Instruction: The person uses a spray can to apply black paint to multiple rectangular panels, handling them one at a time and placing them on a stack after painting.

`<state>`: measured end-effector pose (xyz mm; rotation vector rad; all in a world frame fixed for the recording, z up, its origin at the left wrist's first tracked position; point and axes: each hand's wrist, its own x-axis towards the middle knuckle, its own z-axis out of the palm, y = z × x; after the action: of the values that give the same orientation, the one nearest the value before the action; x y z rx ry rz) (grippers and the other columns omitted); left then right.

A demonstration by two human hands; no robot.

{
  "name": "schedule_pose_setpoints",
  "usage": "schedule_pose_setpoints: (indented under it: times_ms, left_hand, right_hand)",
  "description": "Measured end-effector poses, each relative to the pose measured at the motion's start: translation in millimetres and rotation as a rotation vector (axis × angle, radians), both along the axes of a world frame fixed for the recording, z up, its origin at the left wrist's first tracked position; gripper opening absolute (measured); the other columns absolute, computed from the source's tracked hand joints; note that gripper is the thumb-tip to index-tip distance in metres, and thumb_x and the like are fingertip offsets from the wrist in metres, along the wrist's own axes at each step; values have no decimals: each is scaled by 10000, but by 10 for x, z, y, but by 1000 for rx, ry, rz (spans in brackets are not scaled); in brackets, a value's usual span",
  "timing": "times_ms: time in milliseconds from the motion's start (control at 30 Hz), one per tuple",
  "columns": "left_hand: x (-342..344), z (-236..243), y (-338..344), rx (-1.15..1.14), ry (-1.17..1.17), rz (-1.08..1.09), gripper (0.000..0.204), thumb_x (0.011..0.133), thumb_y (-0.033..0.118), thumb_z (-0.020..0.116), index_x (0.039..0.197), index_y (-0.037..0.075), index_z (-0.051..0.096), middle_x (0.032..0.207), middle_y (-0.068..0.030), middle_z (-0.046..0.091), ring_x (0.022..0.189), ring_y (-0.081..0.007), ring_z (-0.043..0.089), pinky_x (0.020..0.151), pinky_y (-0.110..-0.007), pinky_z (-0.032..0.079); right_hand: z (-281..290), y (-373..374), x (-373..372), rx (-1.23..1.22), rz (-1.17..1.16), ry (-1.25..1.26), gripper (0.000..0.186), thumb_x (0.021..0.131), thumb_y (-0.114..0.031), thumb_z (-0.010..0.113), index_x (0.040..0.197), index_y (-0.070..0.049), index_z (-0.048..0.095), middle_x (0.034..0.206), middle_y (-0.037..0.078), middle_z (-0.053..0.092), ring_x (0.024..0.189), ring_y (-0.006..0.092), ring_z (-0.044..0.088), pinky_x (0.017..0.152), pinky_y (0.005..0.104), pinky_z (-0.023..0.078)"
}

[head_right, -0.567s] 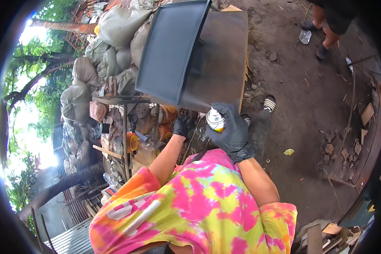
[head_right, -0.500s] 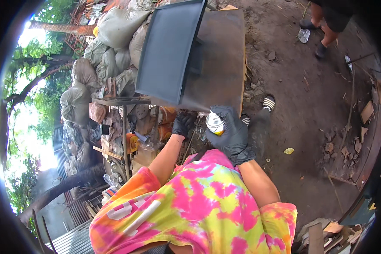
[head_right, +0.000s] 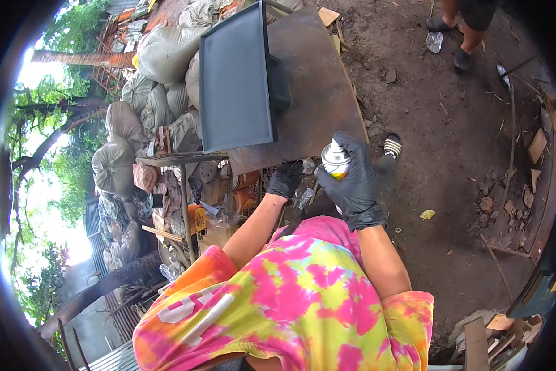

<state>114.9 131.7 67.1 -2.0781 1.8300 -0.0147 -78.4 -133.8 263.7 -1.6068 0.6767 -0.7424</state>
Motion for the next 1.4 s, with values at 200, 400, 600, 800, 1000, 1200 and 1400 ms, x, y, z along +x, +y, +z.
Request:
schedule_pose_setpoints:
  times_ms: [200, 400, 600, 800, 1000, 1200, 1400]
  left_hand:
    - [-203, 429, -482, -215, 419, 94, 415, 891, 195, 639, 1291, 103, 700, 1426, -102, 636, 1451, -278, 481, 1270, -488, 297]
    - [-284, 462, -626, -96, 668, 228, 407, 935, 124, 599, 1334, 88, 671, 1386, -101, 660, 1379, -271, 544, 1238, -449, 361]
    - [-412, -99, -533, -483, 1590, 739, 371, 1119, 365, 453, 1369, 140, 609, 1380, -79, 673, 1238, -236, 638, 1141, -432, 478]
    - [-467, -390, -461, -608, 2023, 1175, 445, 1082, 457, 519, 1406, 160, 590, 1314, -74, 702, 1149, -220, 659, 1032, -398, 518]
    - [-635, 119, -589, -597, 2264, 1367, 442, 1057, 384, 578, 1426, 140, 597, 1317, -71, 705, 1120, -178, 661, 960, -345, 538]
    - [-852, 775, -531, -514, 1535, 1102, 538, 983, 299, 678, 1460, 70, 582, 1375, -131, 676, 1193, -259, 657, 1034, -416, 522]
    - [-678, 895, -658, -419, 1089, 665, 683, 901, 349, 672, 1511, 83, 522, 1542, -180, 514, 1414, -395, 463, 1211, -501, 324]
  right_hand:
    - [-6, -57, 93, 10, -100, -56, 653, 718, -51, 860, 1304, -88, 574, 1248, 99, 683, 1064, 239, 724, 940, 363, 580]
    - [-27, -37, 92, 25, -88, -48, 640, 723, -48, 859, 1298, -84, 579, 1231, 110, 675, 1092, 238, 708, 962, 360, 568]
    - [-1, 5, 117, 59, -39, -52, 665, 701, 1, 861, 1301, -45, 577, 1229, 112, 653, 1131, 219, 659, 1015, 372, 533]
    - [98, 68, 150, 42, -1, 0, 593, 719, -92, 851, 1257, -81, 603, 1256, 124, 665, 1122, 283, 689, 987, 387, 555]
    - [106, 161, 180, -9, 42, -30, 590, 721, -91, 837, 1263, -102, 604, 1241, 128, 666, 1120, 292, 699, 960, 389, 573]
    - [55, 284, 199, 60, 90, -86, 584, 732, -107, 834, 1264, -106, 595, 1207, 115, 669, 1070, 281, 724, 900, 373, 595]
    - [138, 342, 157, 33, 152, -38, 590, 735, -111, 836, 1272, -128, 593, 1195, 108, 671, 1072, 279, 721, 899, 373, 591]
